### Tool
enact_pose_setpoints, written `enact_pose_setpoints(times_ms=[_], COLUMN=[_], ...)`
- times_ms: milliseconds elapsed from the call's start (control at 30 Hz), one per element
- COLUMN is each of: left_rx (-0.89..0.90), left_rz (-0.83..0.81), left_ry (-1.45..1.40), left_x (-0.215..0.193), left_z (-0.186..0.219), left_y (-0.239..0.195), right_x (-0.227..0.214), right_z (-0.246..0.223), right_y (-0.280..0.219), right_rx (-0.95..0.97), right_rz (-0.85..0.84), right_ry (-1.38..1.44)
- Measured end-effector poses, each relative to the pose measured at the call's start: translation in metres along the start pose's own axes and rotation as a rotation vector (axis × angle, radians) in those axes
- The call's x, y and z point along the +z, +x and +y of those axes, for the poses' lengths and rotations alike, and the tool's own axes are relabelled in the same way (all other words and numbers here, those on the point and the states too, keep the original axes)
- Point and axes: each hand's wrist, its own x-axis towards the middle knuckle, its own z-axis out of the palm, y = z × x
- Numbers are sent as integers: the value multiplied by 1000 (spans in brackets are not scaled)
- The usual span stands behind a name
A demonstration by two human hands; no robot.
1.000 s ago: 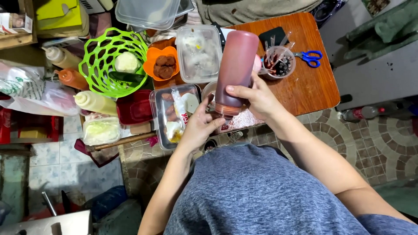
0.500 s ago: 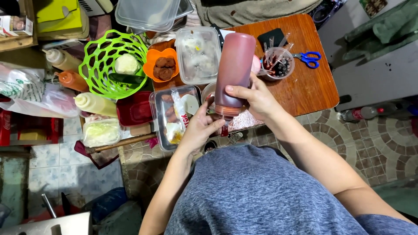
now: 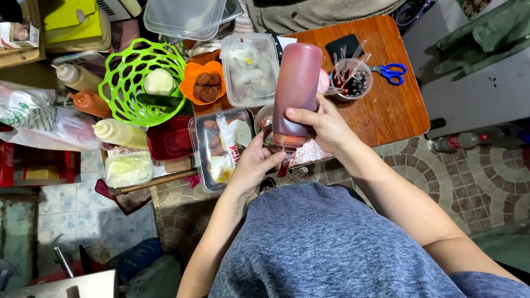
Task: Assembling meal boxes by portioning various food components into containers, applying sauces, and managing cooking on a stove.
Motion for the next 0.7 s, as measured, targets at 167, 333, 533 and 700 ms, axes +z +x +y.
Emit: enact_pose_setpoints(times_ms=[167, 333, 533, 700], left_rx=[-16, -29, -29, -53], left_rz=[-5, -24, -61, -85], left_ry=[-14, -18, -46, -47], left_x=[-4, 5, 33, 45], left_z=[-14, -17, 4, 5], left_y=[11, 20, 29, 42], right_x=[-11, -20, -34, -39], right_z=[7, -4, -14, -30], right_y=[9, 9, 12, 12], right_rx=[3, 8, 7, 23], right_rz=[7, 33, 62, 96], right_ry=[20, 40, 54, 61])
